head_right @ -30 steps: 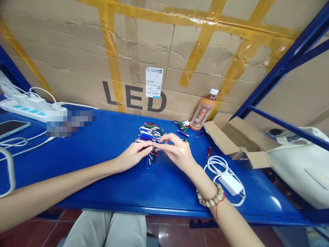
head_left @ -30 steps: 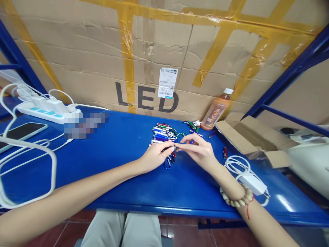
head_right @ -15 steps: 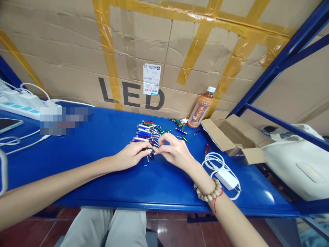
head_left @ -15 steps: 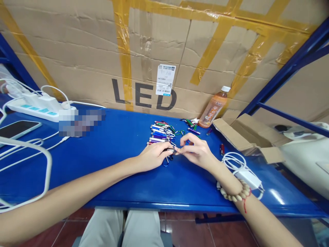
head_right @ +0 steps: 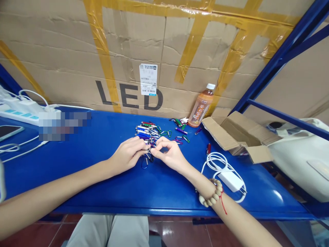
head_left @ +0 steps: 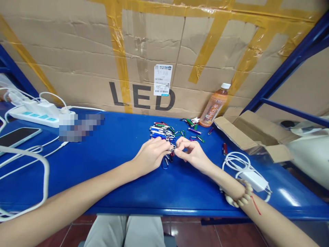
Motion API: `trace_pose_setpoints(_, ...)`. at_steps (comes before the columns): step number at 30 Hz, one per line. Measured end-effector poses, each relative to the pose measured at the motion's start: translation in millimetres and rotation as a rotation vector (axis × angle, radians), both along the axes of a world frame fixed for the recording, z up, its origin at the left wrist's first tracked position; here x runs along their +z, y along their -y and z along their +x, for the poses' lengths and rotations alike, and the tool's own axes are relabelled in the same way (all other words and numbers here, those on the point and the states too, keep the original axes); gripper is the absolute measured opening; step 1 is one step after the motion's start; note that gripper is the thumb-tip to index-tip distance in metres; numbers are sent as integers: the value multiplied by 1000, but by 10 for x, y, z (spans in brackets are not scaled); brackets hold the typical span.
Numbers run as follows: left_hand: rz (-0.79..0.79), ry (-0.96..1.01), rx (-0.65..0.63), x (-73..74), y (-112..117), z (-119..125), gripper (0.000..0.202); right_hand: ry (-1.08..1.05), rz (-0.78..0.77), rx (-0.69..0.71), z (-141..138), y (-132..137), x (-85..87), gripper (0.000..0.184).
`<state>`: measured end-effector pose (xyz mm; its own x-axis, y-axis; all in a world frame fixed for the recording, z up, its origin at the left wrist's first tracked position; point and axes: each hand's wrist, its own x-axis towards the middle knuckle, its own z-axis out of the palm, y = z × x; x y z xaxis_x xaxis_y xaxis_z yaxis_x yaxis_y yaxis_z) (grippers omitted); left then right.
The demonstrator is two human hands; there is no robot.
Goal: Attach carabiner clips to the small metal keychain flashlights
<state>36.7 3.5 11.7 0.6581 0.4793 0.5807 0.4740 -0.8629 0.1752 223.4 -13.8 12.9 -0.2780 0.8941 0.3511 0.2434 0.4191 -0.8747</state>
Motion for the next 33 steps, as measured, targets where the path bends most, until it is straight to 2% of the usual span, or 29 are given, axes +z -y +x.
trace_pose_setpoints(4,-52,81,-28,8,12,8,23,-103,-189,14,-22,15,33,37)
trace_pose_setpoints(6,-118,123,-39,11,24,21,25,-104,-205,20,-22,16,57,37)
trace_pose_setpoints(8,-186,164,-23,15,36,39,26,-57,-105,-10,-9,11,81,34)
trace_pose_setpoints(13,-325,243,31,13,55,82,25,105,309,-184,76,-7,137,17)
trace_pose_setpoints(17,-421,249,9,2,45,92,25,196,521,-63,139,-26,165,10)
trace_pose_setpoints(19,-463,239,-47,9,43,91,25,198,576,-6,147,-31,172,5)
trace_pose_setpoints(21,-483,225,-110,26,50,87,24,187,599,20,139,-25,175,9)
trace_pose_setpoints(26,-515,171,-109,63,101,68,13,144,504,32,101,17,144,19)
trace_pose_setpoints(29,-477,153,-92,49,127,58,11,87,352,9,67,31,100,25)
trace_pose_setpoints(33,-326,141,-54,6,145,52,12,-39,90,-4,-5,51,83,33)
